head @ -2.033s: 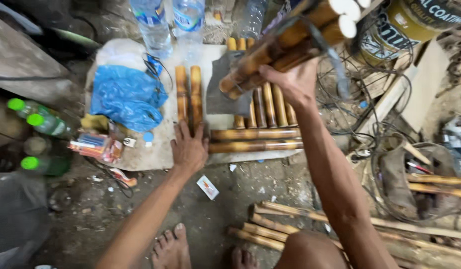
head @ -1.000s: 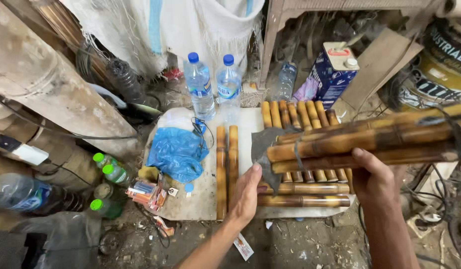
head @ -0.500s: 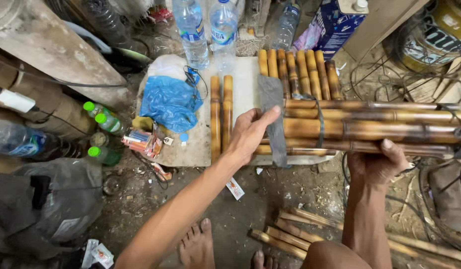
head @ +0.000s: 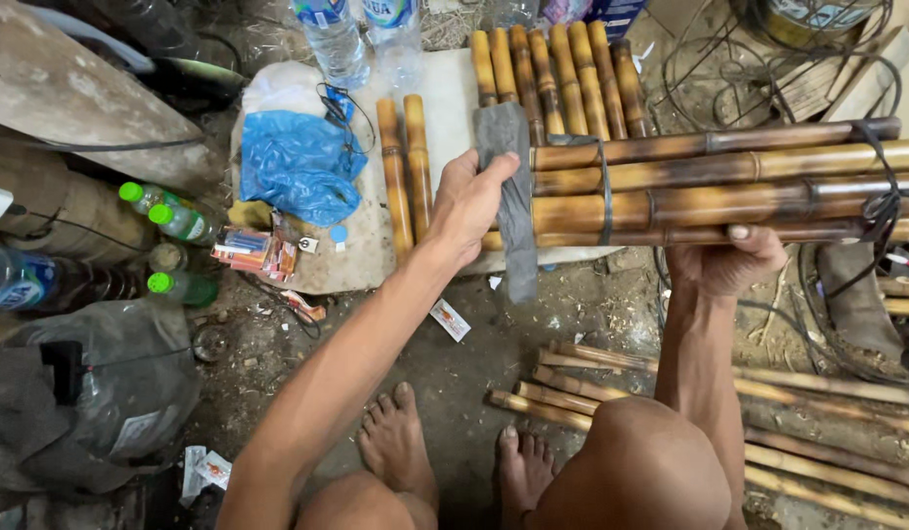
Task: The person peels the ends of bamboo rods using a knife. They first sand the bundle with a cloth before using the knife to shave the ends of several rods held together.
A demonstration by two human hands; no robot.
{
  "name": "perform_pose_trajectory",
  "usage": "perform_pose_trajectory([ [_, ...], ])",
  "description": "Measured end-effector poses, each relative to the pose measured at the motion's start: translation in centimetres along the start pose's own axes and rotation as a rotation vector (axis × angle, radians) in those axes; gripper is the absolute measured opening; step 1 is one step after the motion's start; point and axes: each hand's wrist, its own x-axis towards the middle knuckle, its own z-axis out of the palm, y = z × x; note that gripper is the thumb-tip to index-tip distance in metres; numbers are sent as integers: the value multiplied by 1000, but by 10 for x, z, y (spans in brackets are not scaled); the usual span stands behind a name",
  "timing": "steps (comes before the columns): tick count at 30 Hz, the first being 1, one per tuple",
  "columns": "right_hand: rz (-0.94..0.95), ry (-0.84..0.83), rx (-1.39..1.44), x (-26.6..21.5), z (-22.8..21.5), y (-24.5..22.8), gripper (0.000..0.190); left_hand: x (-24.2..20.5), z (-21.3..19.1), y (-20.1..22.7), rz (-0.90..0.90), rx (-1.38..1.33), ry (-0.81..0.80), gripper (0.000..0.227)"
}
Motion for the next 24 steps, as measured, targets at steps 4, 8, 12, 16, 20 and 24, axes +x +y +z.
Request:
perform_pose_trajectory([
  [4,6,-36,91,0,3,-9,64,5,4,-9,76,-201,-89,12],
  [8,-14,-33,71,-6,1,-20,65,-18,16,27,23,70,-23,32],
  [12,-59,-18,73,-8,-11,-33,62,-8,27,12,64,-124,-39,15],
  [16,-155,47,51,-9,-35,-48,51,-24,36,7,162,-336,-270,11],
  [20,-151,96,100,-16,-41,-60,49,-36,49,2,267,-220,-243,13],
  [24,-213,120,120,-18,-69,-66,40,-48,54,-1,353,-273,-369,12],
])
